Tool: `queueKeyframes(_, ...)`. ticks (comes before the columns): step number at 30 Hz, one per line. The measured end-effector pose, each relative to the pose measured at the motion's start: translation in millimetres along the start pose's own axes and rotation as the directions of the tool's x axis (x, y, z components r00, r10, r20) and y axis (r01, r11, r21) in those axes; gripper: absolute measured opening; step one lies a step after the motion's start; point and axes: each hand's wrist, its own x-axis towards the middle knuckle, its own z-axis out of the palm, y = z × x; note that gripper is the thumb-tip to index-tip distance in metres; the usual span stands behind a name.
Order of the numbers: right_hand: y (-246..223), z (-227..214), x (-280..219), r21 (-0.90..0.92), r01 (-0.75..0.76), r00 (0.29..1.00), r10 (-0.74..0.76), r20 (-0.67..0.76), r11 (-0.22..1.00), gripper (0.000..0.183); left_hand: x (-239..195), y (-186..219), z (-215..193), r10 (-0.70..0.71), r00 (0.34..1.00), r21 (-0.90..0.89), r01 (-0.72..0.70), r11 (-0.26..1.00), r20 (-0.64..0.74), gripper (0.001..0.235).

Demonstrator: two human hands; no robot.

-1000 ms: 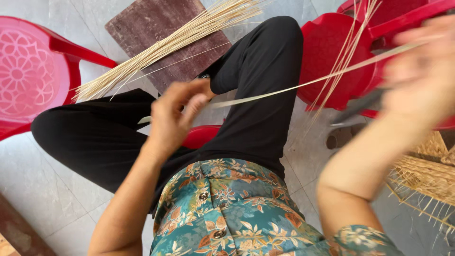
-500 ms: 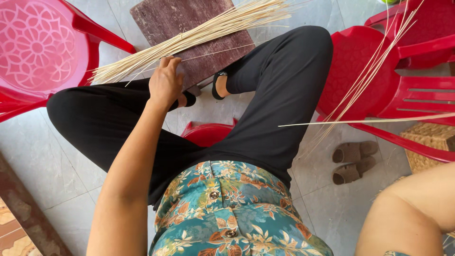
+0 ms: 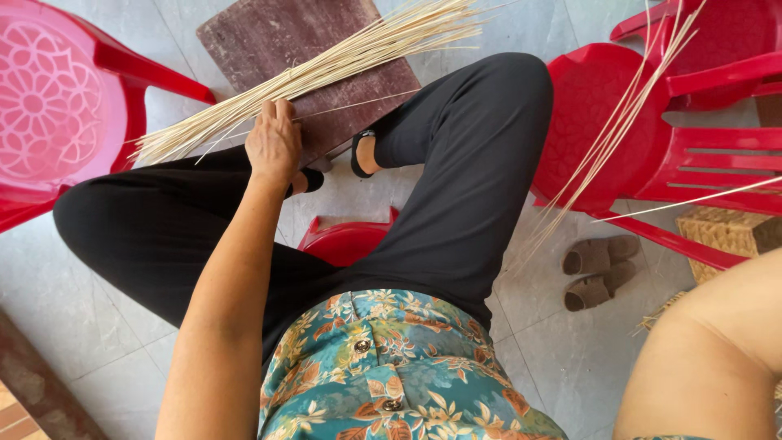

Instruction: The person sits on a low chair and uses a small knife to shave thin strips from long bamboo sticks. They hold each stick in the left hand and draw the knife along its length, then place the finished stick on a nearby red chair. The process is repeated for multiple sticks.

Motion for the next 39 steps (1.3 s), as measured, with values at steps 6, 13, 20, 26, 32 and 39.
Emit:
queueKeyframes(6, -4.7, 10.6, -4.3, -0.136, -0.037, 0.999, 0.034, -0.024, 0.990, 0.012, 4.3, 4.2, -3.1, -0.065, 0.996, -0.045, 0.068, 0.997, 0.056, 0.026)
queueKeyframes(13, -29.8, 64.2, -24.4, -0.286, -0.033, 0.996, 0.055, 0.070, 0.958, 0.010, 10.0, -9.8, 10.0, 0.098, 0.995, 0.167, -0.102, 0.981, 0.030, 0.020)
queueKeyframes(20, -22.1, 58.8, -32.3, 0.061, -0.146, 0.963, 0.127, 0.239, 0.987, 0.019, 8.9, -5.3, -19.9, 0.130, 0.989, -0.130, -0.138, 0.982, -0.073, 0.010)
queueKeyframes(26, -96.2, -2.9, -110.3, 0.614, -0.123, 0.779, -0.307, 0.547, 0.780, 0.033, 6.1, 37.7, -100.9, 0.104, 0.949, -0.469, -0.240, 0.850, -0.298, 0.008)
queueKeyframes(32, -194.8, -18.2, -313.4, 0.609, -0.210, 0.555, -0.420, 0.718, 0.765, 0.022, -58.1, 96.9, -190.6, 0.017, 0.988, -0.638, -0.113, 0.762, -0.154, 0.013)
queueKeyframes(39, -254.1, 8.8, -432.3, 0.530, -0.414, 0.061, -0.558, 0.828, 0.740, 0.051, -113.3, 118.9, -220.3, 0.122, 0.979, -0.553, -0.192, 0.811, -0.162, 0.018)
